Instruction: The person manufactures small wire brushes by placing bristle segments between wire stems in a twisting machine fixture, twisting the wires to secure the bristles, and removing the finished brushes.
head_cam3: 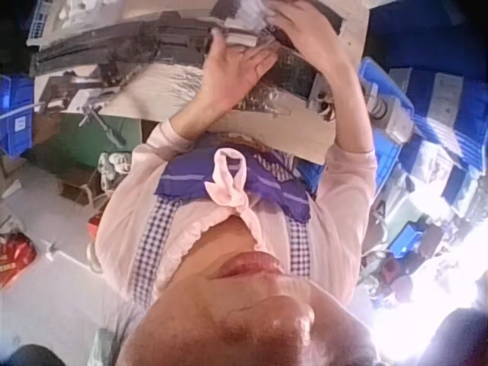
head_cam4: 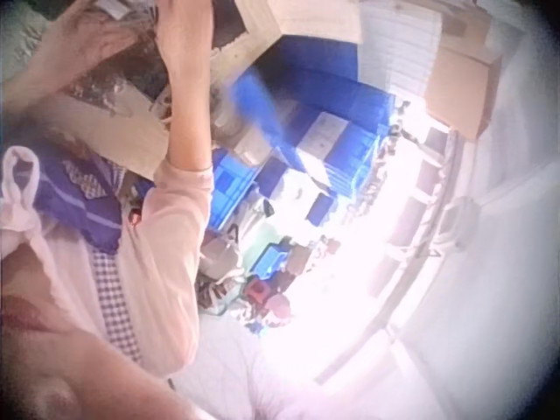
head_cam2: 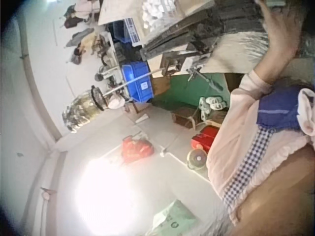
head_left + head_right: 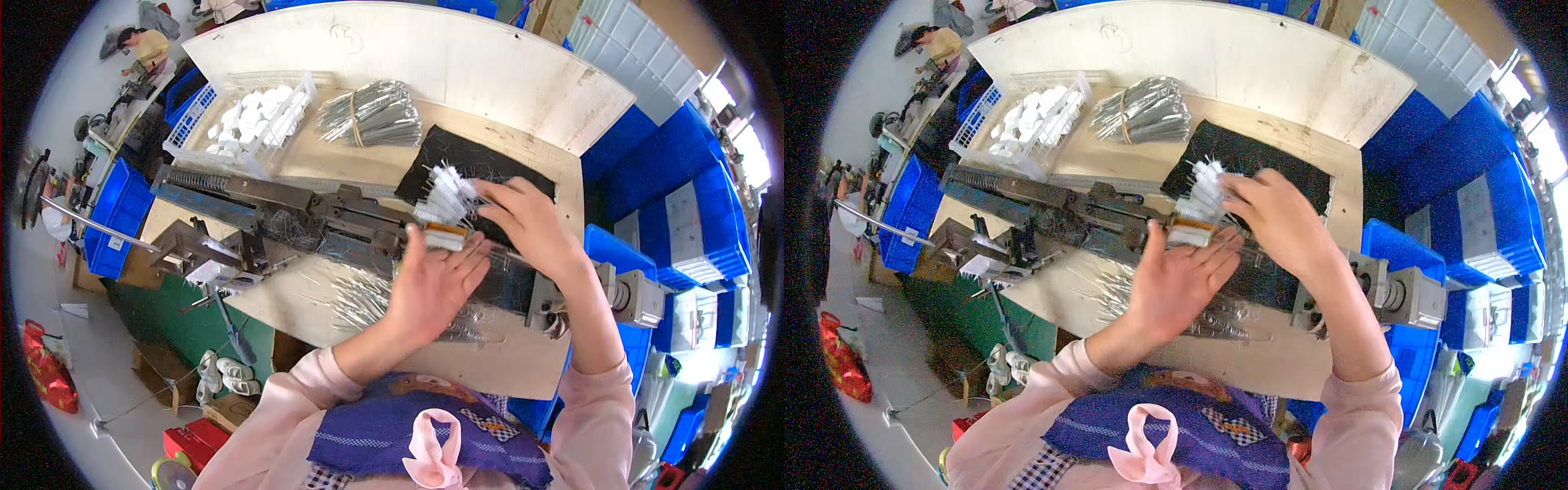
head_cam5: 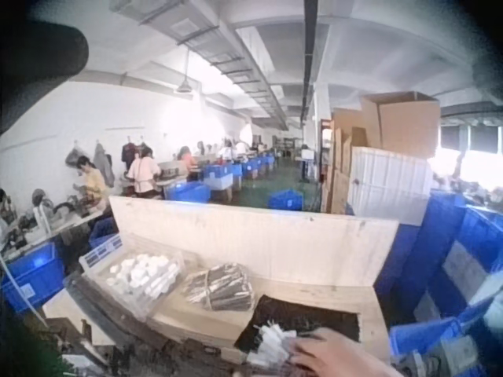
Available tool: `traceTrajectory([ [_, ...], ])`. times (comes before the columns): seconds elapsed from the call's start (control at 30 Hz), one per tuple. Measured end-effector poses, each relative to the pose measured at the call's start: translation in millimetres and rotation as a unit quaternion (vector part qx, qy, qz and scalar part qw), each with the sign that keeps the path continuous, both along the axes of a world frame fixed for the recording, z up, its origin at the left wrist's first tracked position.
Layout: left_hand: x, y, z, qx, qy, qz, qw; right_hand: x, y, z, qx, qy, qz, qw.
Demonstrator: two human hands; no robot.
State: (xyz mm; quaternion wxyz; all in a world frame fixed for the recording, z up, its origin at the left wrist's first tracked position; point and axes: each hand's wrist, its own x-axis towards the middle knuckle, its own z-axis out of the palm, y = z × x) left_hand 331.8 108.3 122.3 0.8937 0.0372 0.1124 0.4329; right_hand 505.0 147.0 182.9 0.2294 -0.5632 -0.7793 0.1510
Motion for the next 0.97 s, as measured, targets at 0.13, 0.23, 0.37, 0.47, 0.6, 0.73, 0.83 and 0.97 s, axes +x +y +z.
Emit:
traceTrajectory([
  [0.13, -9.9, 2.7, -7.0, -0.021, -0.035, 0.004, 0.999, -9.6, -27.0, -5.1, 0.137, -0.142, 0.053, 0.979],
  [0.23, -10.5, 0.5, -17.8, 0.017, -0.075, 0.000, 0.997, -49.1, -43.1, -10.9, 0.154, -0.052, 0.083, 0.983],
  [0.37, -7.5, -6.0, -9.9, 0.012, -0.012, 0.057, 0.998, -34.0, -17.5, -4.3, 0.106, 0.070, -0.017, 0.992],
  [0.47, -8.9, -7.9, -11.1, 0.023, 0.008, 0.071, 0.997, -19.9, -10.9, -8.0, 0.004, 0.094, 0.024, 0.995],
  [0.6, -7.1, -9.8, -12.3, 0.026, -0.010, 0.091, 0.995, -30.1, -14.0, -11.1, 0.070, 0.042, 0.039, 0.996],
  [0.73, -10.9, -6.8, -5.6, 0.035, -0.006, 0.072, 0.997, -22.1, -19.1, -5.2, 0.093, 0.027, 0.054, 0.994],
  [0.83, -12.8, -5.4, -4.4, 0.019, -0.008, 0.057, 0.998, -20.8, -20.1, -7.5, 0.127, -0.004, 0.063, 0.990],
  [0.97, -16.4, -2.2, -7.8, 0.023, -0.032, 0.050, 0.998, -29.0, -21.3, -1.9, 0.139, 0.026, 0.060, 0.988],
])
